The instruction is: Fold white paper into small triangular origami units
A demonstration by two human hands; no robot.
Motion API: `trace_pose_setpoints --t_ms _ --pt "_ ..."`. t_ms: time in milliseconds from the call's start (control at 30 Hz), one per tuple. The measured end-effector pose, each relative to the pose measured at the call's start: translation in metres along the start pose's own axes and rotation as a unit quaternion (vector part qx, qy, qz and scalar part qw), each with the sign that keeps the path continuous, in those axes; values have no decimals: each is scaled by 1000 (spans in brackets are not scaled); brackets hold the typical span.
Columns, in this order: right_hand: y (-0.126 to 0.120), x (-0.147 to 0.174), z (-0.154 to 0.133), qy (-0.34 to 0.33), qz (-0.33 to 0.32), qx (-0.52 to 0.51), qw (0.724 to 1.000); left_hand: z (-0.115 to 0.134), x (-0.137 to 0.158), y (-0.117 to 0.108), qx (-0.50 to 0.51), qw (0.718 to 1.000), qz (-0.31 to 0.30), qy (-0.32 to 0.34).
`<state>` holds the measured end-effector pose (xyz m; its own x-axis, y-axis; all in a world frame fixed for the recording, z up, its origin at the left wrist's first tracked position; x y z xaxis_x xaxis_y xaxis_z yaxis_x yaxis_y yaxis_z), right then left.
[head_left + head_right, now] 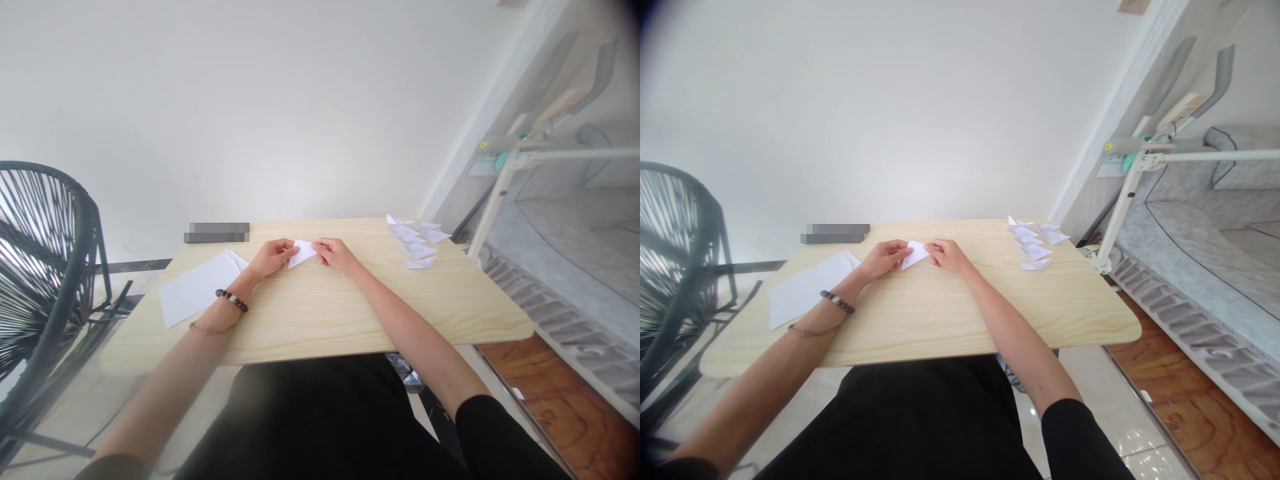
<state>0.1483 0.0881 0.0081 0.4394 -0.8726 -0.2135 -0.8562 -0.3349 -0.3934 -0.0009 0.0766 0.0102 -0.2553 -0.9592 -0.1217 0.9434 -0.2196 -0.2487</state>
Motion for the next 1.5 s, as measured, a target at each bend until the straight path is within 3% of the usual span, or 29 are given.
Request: trace_pose_setpoints --t_ms 200,500,767,1000,1167,1267,1500 --pt "4 1 2 27 -36 -37 998 -2 -1 1 109 994 -5 -10" --pt "5 1 4 20 -32 -16 999 1 2 3 113 994 -5 -10" --pt "0 0 0 -3 45 96 994 3 1 3 121 993 -17 7" --pt "-3 0 -8 -48 79 213 973 5 2 9 110 993 -28 17" --pt "-1 -1 -7 -38 71 286 955 5 3 11 128 991 -24 17" --pt "-4 2 -12 -34 103 325 940 6 3 13 142 990 -14 10" --pt "3 12 -42 -85 140 434 886 0 7 25 170 979 -25 -111"
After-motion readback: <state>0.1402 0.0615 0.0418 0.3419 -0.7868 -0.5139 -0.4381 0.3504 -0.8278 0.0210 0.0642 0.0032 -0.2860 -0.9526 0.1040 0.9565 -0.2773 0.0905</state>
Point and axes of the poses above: each hand's wrist, its own x-axis away from the middle knuckle, its own y-axis out of the palm, z = x × y, the point moved 7 cm from there along -x, towards the middle knuckle, and after that the axes turned 6 degrees about x, right-handed, at the moved point
